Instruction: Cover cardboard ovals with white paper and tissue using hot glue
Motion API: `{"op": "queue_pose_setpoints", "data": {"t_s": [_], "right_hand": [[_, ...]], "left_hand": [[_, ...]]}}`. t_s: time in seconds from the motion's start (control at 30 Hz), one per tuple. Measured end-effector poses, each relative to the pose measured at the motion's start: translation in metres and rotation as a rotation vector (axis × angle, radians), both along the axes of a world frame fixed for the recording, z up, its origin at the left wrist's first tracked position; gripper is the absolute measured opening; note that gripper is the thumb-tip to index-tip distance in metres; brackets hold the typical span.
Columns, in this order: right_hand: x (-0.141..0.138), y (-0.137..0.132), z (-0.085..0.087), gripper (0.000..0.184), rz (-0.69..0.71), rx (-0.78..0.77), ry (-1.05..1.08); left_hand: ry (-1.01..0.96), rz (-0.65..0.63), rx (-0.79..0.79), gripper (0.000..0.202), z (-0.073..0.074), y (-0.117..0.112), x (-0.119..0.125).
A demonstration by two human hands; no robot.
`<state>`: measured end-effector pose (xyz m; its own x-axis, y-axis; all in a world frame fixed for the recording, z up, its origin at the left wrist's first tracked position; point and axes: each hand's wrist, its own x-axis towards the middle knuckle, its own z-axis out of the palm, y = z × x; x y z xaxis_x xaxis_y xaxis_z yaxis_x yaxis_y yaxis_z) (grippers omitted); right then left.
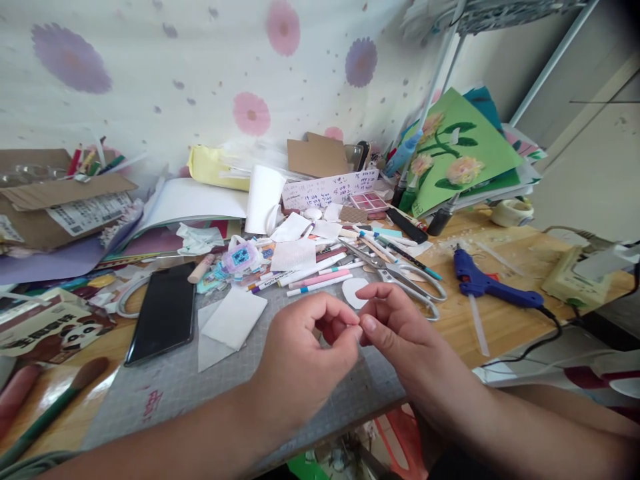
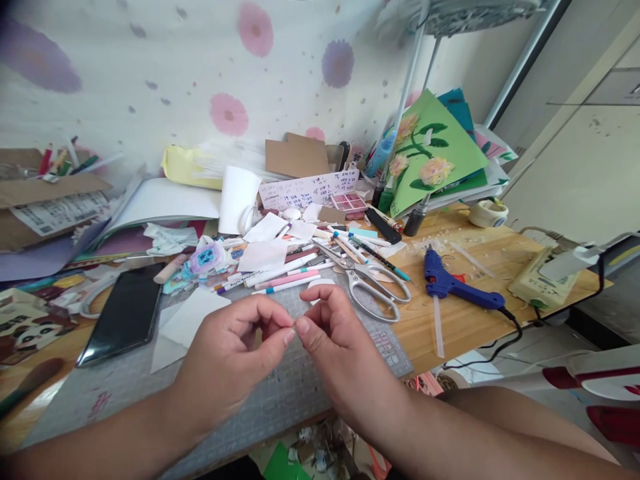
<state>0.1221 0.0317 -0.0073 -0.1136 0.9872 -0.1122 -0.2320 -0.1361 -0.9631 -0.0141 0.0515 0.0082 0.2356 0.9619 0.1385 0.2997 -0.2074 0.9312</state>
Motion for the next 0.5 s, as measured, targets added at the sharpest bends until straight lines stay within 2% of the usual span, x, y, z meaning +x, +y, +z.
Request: {"op": "queue_pose_setpoints", "data": {"t_s": [0.3, 0.5], "right_hand": [[0.0003, 0.0019, -0.0004, 0.034, 0.003, 0.04, -0.068], [-0.0017, -0.0011, 0.0007, 0.038, 0.024, 0.003, -0.018]], "left_hand": [[0.147, -0.024, 0.18, 0.012, 0.0067, 0.0022, -0.0014], [0.135, -0.032, 0.196, 0.013, 0.0046, 0.001, -0.0007]]}}
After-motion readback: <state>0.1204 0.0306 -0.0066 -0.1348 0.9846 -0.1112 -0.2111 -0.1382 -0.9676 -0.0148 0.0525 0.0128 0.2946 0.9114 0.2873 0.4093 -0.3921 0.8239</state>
